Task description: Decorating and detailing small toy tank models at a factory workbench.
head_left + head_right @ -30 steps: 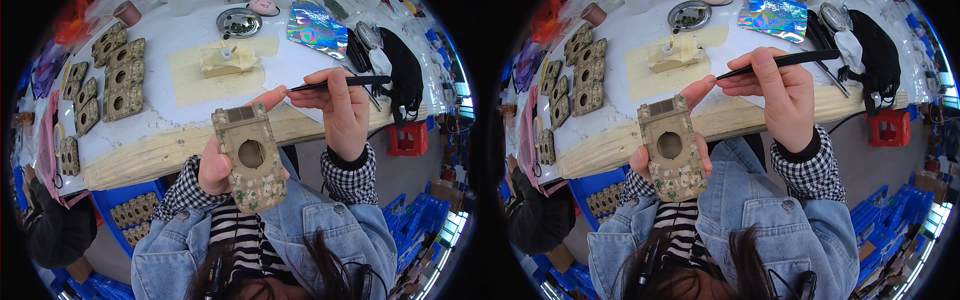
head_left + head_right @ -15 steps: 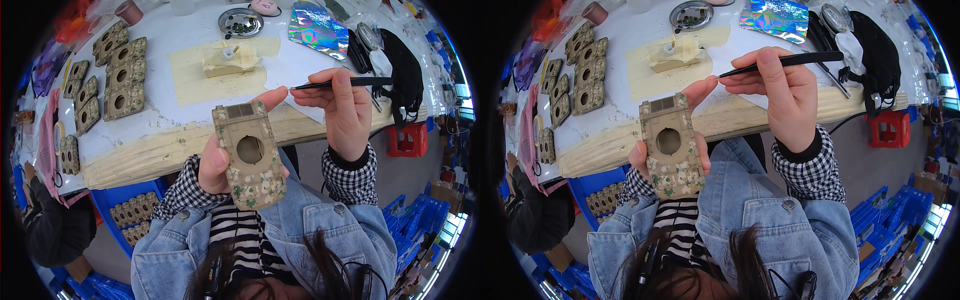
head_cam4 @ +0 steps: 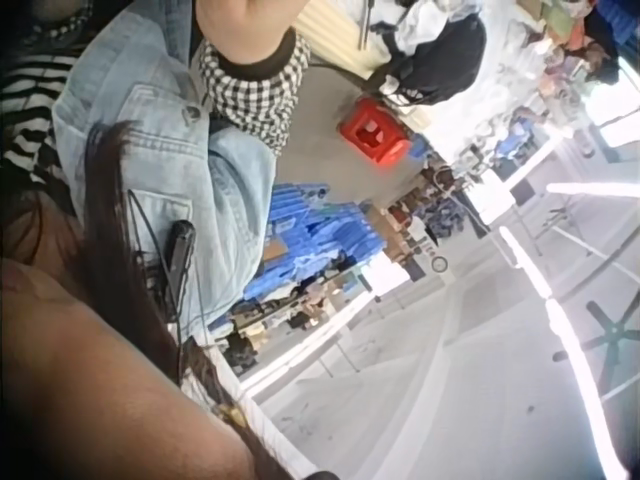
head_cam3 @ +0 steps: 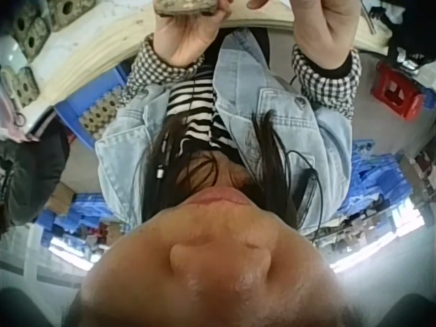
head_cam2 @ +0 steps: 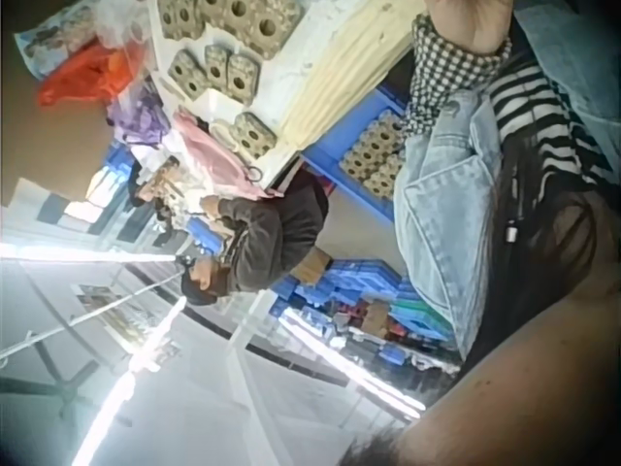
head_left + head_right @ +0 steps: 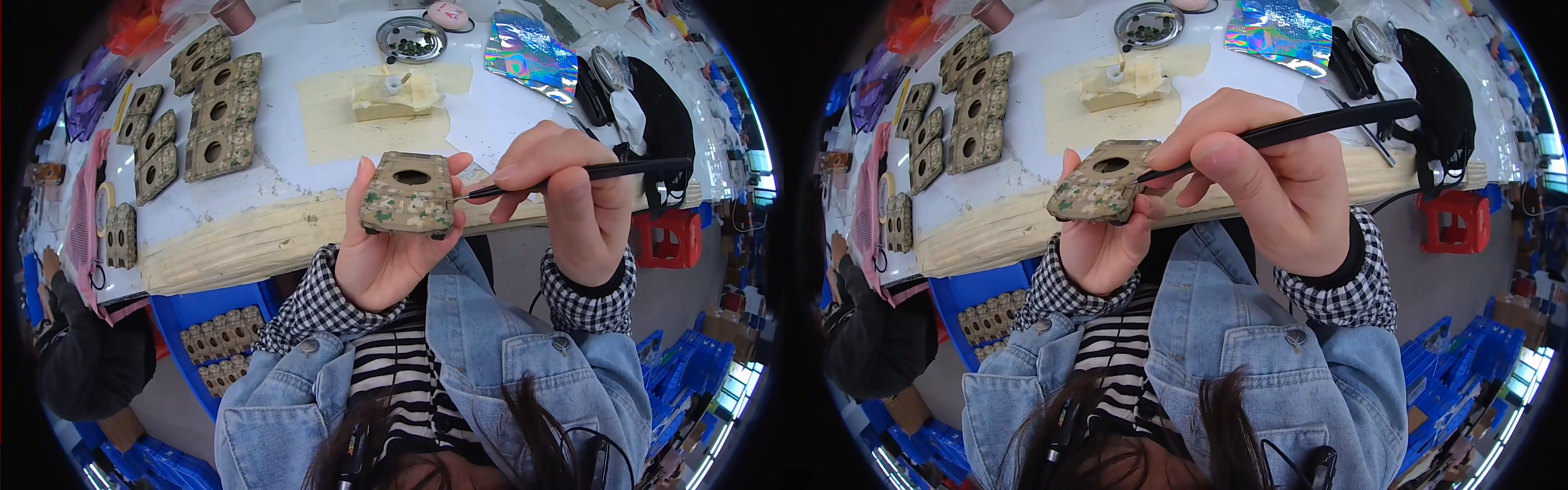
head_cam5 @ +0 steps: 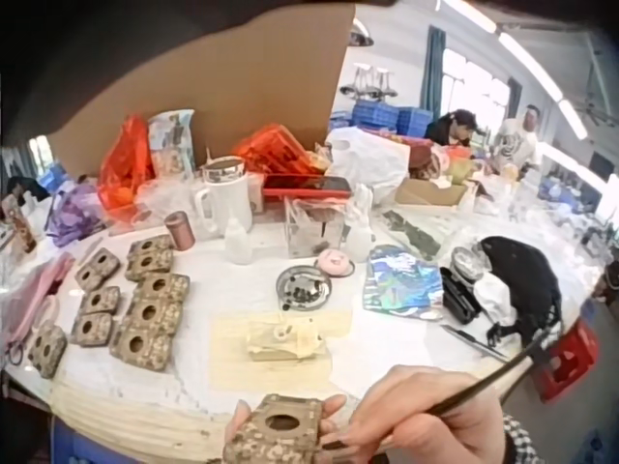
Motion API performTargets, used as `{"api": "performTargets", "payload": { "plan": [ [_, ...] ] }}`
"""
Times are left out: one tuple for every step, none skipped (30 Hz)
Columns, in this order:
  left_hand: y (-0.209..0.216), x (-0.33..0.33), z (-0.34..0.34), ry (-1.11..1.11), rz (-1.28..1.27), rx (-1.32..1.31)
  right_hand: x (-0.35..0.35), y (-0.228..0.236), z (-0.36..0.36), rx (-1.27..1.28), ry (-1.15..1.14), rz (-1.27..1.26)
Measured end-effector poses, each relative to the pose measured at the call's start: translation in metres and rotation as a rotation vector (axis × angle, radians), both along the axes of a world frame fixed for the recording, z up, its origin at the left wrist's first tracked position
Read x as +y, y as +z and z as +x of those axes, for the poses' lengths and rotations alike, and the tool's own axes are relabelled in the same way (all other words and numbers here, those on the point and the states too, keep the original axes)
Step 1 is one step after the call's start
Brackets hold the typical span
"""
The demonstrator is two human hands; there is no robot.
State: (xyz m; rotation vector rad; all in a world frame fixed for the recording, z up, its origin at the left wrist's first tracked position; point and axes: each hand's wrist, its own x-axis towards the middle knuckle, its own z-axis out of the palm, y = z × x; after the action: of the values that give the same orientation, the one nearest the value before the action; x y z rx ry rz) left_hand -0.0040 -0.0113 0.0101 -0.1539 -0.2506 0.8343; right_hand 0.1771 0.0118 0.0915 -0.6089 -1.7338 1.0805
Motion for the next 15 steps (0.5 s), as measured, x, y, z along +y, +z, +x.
{"api": "performTargets", "payload": {
  "plan": [
    [-0.0001, -0.0004, -0.0002, 0.004, 0.005, -0.004, 0.0009, -0.0003, 0.0001, -0.016, 0.017, -0.008],
    [-0.0002, -0.0005, -0.0002, 0.006, 0.009, -0.007, 0.0004, 0.0001, -0.0013, -0.011, 0.018, -0.034],
    [-0.0001, -0.0007, -0.0002, 0.007, 0.013, -0.01, -0.0002, 0.0004, -0.0033, -0.005, 0.019, -0.06],
    [0.0004, -0.0012, -0.0001, 0.014, 0.012, -0.011, -0.0005, 0.0007, -0.0048, 0.0, 0.02, -0.086],
    [0.0008, -0.0019, 0.0003, 0.02, 0.011, -0.012, -0.0006, 0.0007, -0.0051, 0.024, 0.038, -0.12],
    [0.001, -0.0024, 0.0004, 0.026, 0.009, -0.013, -0.0002, 0.0006, -0.0051, 0.048, 0.056, -0.154],
    [0.0004, -0.0024, 0.0001, 0.023, 0.022, -0.02, 0.0002, 0.0005, -0.0051, 0.073, 0.074, -0.187],
    [-0.0011, -0.0022, 0.0002, 0.021, 0.034, -0.027, 0.0007, 0.0011, -0.0049, 0.068, 0.083, -0.197],
    [-0.0018, -0.0022, 0.0, 0.019, 0.046, -0.034, 0.0012, 0.0022, -0.0048, 0.063, 0.093, -0.206],
    [-0.0017, -0.0026, -0.0003, 0.011, 0.034, -0.039, 0.0015, 0.0031, -0.0049, 0.059, 0.102, -0.215],
    [-0.0013, -0.0027, -0.0006, 0.002, 0.021, -0.043, 0.0013, 0.0037, -0.0053, 0.054, 0.1, -0.227],
    [-0.001, -0.0028, -0.001, -0.007, 0.008, -0.047, 0.0011, 0.0042, -0.0056, 0.05, 0.098, -0.238],
    [-0.0019, -0.0027, -0.0012, -0.011, 0.013, -0.055, 0.001, 0.0045, -0.006, 0.045, 0.096, -0.25],
    [-0.0037, -0.0027, -0.0014, -0.013, 0.017, -0.064, 0.001, 0.0046, -0.0063, 0.043, 0.099, -0.253],
    [-0.0046, -0.0028, -0.0016, -0.016, 0.022, -0.073, 0.0011, 0.0047, -0.0065, 0.041, 0.101, -0.256]
  ]
}}
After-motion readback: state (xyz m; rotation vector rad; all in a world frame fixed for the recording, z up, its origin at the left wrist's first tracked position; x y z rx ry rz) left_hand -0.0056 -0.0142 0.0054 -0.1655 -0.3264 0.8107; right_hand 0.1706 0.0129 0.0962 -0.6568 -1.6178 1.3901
